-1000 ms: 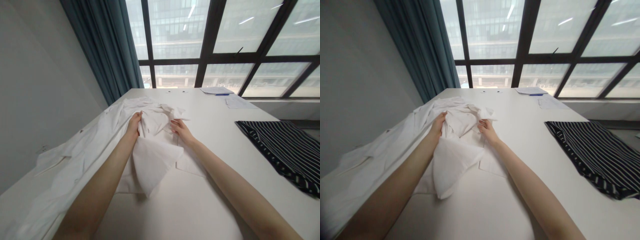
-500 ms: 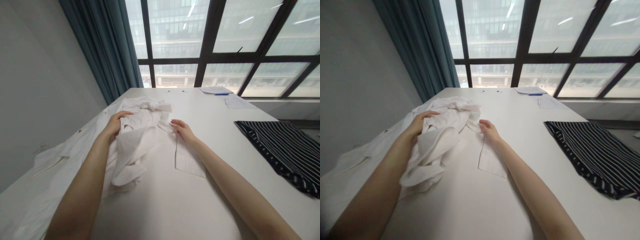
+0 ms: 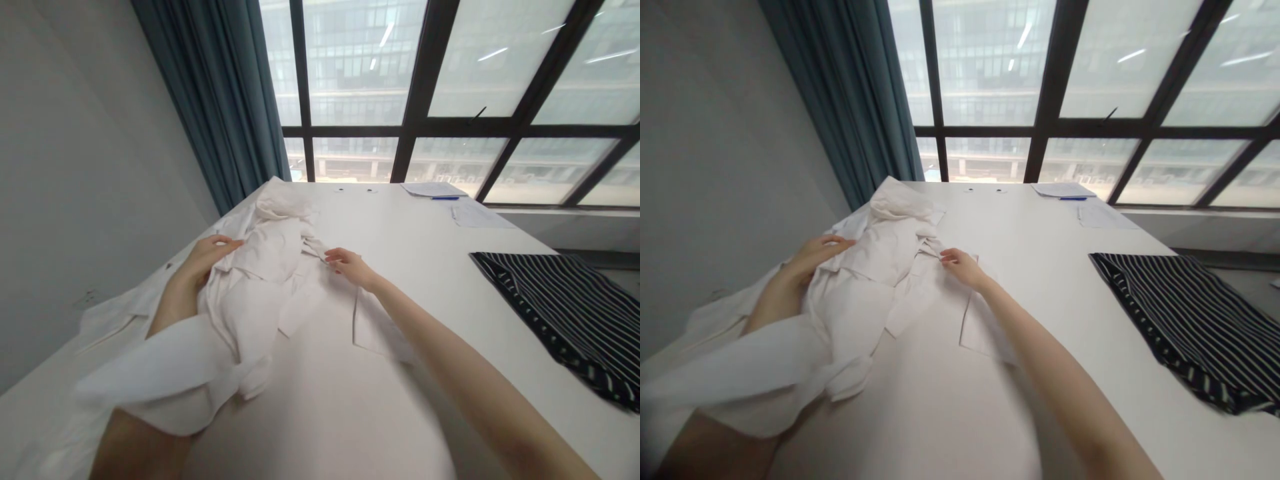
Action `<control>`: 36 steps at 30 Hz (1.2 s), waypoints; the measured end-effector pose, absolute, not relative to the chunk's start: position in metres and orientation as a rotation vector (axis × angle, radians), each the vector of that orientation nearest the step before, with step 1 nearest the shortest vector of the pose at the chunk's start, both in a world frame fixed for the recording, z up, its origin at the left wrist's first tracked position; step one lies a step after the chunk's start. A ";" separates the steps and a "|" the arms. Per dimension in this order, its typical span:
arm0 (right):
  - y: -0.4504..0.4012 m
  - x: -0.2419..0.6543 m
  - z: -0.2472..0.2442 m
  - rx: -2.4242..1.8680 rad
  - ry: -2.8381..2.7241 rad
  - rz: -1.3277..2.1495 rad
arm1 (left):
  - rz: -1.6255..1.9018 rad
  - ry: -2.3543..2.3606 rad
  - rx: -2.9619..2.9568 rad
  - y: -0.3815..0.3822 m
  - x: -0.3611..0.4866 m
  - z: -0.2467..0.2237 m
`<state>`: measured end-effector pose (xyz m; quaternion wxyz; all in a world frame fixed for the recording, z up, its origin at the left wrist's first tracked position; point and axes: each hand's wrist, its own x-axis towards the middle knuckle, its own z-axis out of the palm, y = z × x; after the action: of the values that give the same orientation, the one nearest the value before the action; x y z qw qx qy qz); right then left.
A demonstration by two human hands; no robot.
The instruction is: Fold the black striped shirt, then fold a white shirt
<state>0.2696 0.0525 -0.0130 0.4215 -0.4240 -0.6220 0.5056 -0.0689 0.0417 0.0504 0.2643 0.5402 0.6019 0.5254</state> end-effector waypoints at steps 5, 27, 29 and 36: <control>0.050 0.215 -0.014 -1.045 -1.575 1.276 | 1.281 1.818 1.405 0.047 -0.058 0.053; 0.066 0.307 0.105 -0.909 -1.267 0.753 | 1.348 1.376 1.974 0.051 0.032 0.049; 0.066 0.320 0.093 -0.910 -1.183 0.939 | 1.224 1.390 2.084 0.053 0.040 0.034; 0.019 0.358 0.024 -0.960 -1.330 1.315 | 0.866 1.763 2.444 0.053 0.034 -0.018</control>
<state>0.3584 0.0186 0.0237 0.4963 -0.3965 -0.5492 0.5431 0.0340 0.0527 -0.0178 0.0030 0.7794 0.5624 0.2760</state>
